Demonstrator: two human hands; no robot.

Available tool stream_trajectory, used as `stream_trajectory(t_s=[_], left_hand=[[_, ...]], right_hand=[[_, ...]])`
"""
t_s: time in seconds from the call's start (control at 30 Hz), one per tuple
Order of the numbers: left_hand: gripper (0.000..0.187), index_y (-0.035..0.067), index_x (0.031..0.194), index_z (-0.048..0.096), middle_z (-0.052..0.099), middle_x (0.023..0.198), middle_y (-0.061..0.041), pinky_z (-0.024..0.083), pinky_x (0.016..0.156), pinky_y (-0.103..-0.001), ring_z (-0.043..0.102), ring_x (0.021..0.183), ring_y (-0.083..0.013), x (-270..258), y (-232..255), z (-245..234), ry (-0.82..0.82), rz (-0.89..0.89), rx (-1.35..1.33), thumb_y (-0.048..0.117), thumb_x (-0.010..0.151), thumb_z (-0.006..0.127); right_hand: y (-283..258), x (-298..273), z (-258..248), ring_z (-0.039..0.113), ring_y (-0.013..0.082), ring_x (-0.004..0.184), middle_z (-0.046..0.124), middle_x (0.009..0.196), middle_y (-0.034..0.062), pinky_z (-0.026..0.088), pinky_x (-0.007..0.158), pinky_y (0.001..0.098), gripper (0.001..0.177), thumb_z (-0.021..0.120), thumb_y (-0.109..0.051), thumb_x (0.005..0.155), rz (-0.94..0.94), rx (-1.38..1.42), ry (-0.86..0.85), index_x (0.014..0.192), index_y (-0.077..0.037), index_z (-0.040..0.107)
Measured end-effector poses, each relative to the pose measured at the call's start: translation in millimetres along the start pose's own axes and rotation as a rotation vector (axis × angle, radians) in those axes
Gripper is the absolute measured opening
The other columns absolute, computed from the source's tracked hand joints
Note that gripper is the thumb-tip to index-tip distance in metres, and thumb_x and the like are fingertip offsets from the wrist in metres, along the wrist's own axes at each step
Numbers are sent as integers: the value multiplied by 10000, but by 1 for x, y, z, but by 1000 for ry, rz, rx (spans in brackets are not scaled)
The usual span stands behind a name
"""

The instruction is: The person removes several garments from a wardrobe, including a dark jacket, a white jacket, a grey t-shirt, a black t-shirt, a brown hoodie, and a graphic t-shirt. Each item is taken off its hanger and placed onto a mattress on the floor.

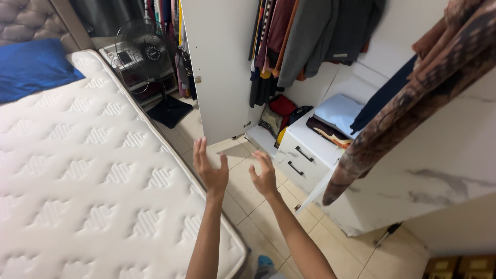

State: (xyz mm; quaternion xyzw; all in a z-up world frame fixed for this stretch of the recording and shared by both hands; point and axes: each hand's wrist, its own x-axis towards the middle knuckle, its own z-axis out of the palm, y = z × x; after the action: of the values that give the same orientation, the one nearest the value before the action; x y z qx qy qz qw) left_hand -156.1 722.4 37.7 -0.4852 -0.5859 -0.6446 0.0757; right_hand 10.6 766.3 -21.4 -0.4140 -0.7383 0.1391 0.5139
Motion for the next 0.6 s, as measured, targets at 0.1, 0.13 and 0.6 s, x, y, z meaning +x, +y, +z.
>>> stream_trajectory(t_s=[0.1,0.13,0.6], left_hand=[[619,58,1467,522,540,1515,-173,351,1200,-495,447,1485,-357,7,27,44,16,57,-36,104,886,730],[615,59,1463,526,544,1511,-171,351,1196,-492,448,1486,-355,9,33,56,17,74,-35,104,886,733],[645,83,1411,558,567,1450,-135,365,1139,-468,455,1437,-333,-67,-11,168,-251,-15,57,108,795,746]], right_hand=[[14,35,-32,556,364,1320,611,1361,180,433,1111,441,370,656,-77,888,-38,25,33,1249,4,652],[19,47,-41,554,364,1328,607,1359,176,435,1115,440,367,656,-80,894,-44,24,50,1251,6,645],[146,38,-20,567,376,1230,620,1254,187,434,1070,450,405,658,-44,817,247,-3,179,1215,12,611]])
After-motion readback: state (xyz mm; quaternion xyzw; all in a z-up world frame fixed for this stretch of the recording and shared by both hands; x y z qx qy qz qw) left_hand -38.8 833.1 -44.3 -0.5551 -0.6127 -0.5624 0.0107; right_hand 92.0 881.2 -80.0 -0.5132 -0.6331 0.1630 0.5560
